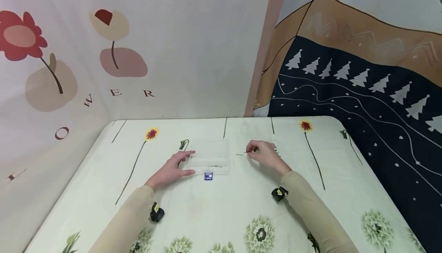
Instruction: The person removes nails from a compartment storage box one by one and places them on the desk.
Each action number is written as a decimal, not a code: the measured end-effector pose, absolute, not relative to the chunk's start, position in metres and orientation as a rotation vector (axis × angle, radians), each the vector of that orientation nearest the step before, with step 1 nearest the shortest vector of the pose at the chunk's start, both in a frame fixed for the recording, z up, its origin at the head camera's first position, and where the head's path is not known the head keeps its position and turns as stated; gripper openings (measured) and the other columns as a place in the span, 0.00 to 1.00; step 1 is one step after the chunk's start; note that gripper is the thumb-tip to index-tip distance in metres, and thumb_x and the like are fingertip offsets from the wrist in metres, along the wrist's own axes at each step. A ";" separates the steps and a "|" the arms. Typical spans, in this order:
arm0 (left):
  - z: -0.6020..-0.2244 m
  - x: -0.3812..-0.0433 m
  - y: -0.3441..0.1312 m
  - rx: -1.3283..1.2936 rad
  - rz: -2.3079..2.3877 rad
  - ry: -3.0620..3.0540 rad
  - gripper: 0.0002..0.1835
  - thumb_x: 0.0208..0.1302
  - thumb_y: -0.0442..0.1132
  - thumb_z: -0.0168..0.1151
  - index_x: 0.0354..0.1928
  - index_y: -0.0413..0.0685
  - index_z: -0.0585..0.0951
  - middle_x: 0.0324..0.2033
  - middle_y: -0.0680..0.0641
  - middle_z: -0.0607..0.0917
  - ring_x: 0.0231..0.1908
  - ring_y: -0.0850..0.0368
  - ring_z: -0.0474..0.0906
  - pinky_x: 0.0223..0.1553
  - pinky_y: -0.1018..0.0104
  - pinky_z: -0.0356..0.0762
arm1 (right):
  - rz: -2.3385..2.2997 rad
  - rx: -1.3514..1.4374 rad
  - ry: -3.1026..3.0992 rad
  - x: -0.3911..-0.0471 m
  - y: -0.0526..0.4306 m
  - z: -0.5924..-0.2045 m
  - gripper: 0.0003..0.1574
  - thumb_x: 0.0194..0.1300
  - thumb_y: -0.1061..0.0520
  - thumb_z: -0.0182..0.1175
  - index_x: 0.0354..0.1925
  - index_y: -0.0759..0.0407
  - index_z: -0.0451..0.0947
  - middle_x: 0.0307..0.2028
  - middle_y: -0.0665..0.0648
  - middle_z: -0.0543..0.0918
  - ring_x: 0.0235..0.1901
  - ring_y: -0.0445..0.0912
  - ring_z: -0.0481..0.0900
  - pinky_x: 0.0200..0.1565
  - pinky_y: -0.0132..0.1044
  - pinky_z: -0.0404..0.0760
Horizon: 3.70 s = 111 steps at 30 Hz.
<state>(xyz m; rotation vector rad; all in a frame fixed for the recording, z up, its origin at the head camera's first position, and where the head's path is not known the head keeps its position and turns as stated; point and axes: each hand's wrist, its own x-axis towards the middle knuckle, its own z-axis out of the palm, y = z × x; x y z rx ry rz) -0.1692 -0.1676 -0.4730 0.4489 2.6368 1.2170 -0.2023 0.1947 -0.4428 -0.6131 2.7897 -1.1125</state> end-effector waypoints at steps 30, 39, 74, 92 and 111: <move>-0.474 -0.176 -0.163 0.586 0.956 2.743 0.45 0.58 0.59 0.67 0.74 0.54 0.60 0.60 0.44 0.68 0.54 0.47 0.61 0.56 0.44 0.50 | -0.849 -0.482 2.891 -0.220 0.170 -0.451 0.02 0.60 0.58 0.65 0.33 0.55 0.85 0.40 0.54 0.82 0.47 0.56 0.74 0.51 0.63 0.52; -0.474 -0.177 -0.162 0.576 0.986 2.724 0.45 0.57 0.59 0.67 0.74 0.58 0.60 0.59 0.45 0.69 0.54 0.47 0.61 0.57 0.45 0.48 | -0.986 -0.528 2.877 -0.214 0.177 -0.450 0.07 0.65 0.58 0.61 0.37 0.58 0.85 0.43 0.57 0.83 0.48 0.56 0.77 0.51 0.58 0.61; -0.474 -0.177 -0.162 0.542 1.008 2.696 0.46 0.56 0.60 0.68 0.74 0.61 0.60 0.58 0.44 0.68 0.54 0.46 0.61 0.57 0.45 0.48 | -1.177 -0.936 2.677 -0.177 0.134 -0.450 0.10 0.64 0.64 0.61 0.43 0.58 0.86 0.59 0.63 0.72 0.58 0.62 0.64 0.55 0.56 0.64; -0.472 -0.177 -0.160 0.570 0.983 2.726 0.45 0.57 0.60 0.67 0.74 0.59 0.60 0.57 0.44 0.69 0.52 0.47 0.61 0.55 0.46 0.50 | -0.922 -1.028 2.831 -0.173 0.121 -0.450 0.09 0.60 0.63 0.63 0.39 0.56 0.88 0.59 0.61 0.74 0.59 0.61 0.64 0.53 0.60 0.62; -0.472 -0.177 -0.161 0.549 0.959 2.726 0.45 0.57 0.60 0.67 0.74 0.61 0.59 0.56 0.46 0.69 0.52 0.49 0.61 0.55 0.48 0.49 | -0.840 -0.934 2.740 -0.169 0.118 -0.448 0.03 0.54 0.60 0.68 0.29 0.52 0.84 0.63 0.62 0.67 0.61 0.63 0.61 0.55 0.62 0.59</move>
